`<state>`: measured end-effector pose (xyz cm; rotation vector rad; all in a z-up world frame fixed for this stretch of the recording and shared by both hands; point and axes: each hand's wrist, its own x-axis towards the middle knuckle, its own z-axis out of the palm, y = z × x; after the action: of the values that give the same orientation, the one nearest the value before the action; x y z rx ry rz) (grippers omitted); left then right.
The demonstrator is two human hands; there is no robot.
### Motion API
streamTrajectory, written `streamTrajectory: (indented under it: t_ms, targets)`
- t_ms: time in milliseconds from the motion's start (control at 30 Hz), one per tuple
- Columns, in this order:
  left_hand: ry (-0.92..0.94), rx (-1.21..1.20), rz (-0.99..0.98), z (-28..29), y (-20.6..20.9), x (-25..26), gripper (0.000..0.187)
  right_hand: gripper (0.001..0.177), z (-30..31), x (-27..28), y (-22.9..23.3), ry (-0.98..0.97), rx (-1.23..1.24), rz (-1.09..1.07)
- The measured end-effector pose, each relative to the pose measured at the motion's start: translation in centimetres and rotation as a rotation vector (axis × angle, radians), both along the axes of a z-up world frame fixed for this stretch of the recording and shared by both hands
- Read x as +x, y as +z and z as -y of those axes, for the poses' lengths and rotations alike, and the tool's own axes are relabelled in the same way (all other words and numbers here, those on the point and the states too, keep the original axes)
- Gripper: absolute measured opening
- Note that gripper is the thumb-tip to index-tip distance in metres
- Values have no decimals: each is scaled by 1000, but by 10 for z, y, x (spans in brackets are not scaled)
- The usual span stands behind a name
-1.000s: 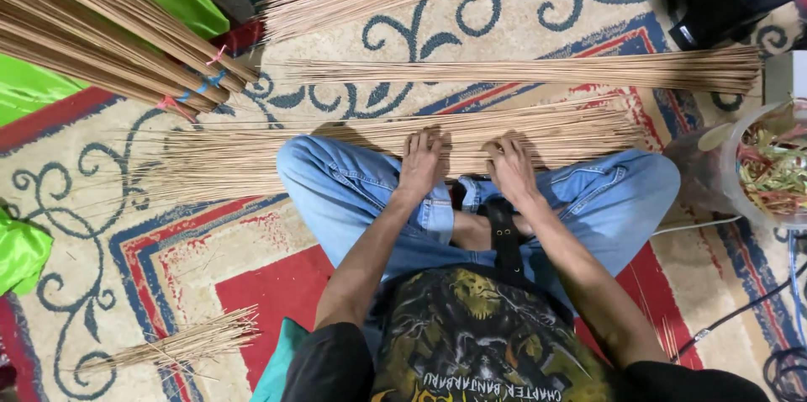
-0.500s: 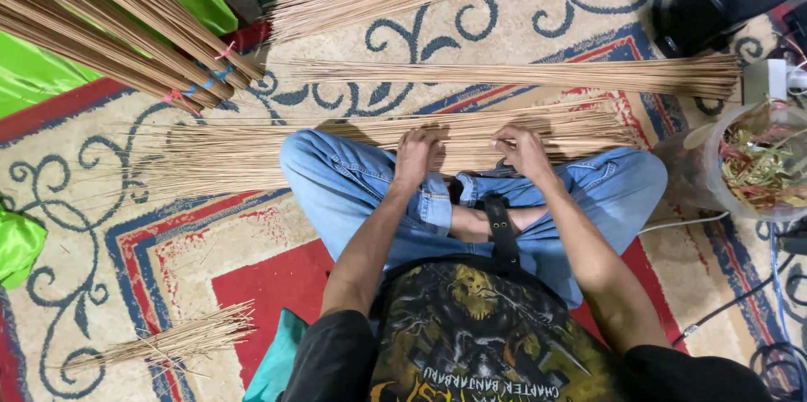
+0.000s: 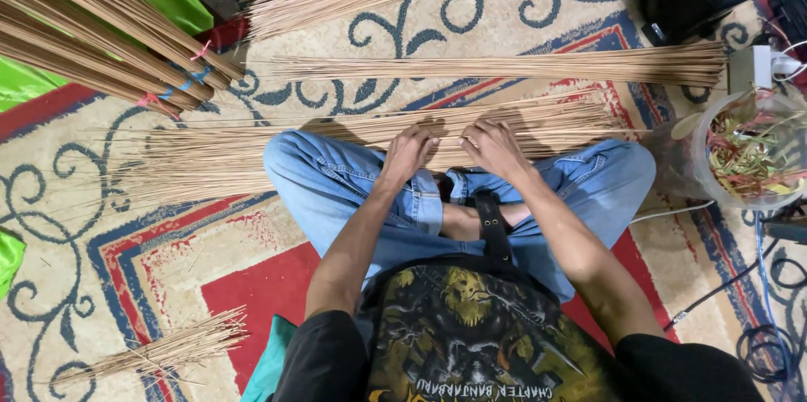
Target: Bundling and organizing thin wooden sticks while sitting on the floor.
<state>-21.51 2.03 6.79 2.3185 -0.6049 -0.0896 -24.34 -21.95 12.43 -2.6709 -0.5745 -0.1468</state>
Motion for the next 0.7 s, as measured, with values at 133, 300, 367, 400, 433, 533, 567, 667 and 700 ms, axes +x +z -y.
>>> streamTrajectory:
  t_ms: [133, 300, 367, 400, 433, 533, 567, 667, 700]
  targets:
    - [-8, -11, -138, -18, 15, 11, 27, 20, 30, 18, 7, -30, -91, 0]
    - [-51, -44, -110, 7, 35, 10, 28, 21, 4, 28, -44, -5, -152, 96]
    - [-67, -19, -66, 7, 27, 19, 26, 17, -2, 29, -18, 6, -140, 69]
    - [-77, 7, -34, 5, 22, 18, 25, 16, -6, 24, -7, 22, -127, 31]
    - [-80, 9, -42, -8, 20, 20, 25, 16, 7, 22, -3, 20, -125, 23]
    - [14, -3, -46, -21, 22, 29, 25, 17, 30, 29, 9, -110, -196, 51]
    - [10, -20, -20, -11, 25, 27, 25, 16, 26, 31, 9, -110, -184, 76]
    - [-45, -36, 40, 11, 52, 23, 25, 15, 3, 30, 12, -82, -158, 111]
    - [-89, -31, 73, 16, 64, 24, 26, 14, -7, 31, 14, -46, -139, 121]
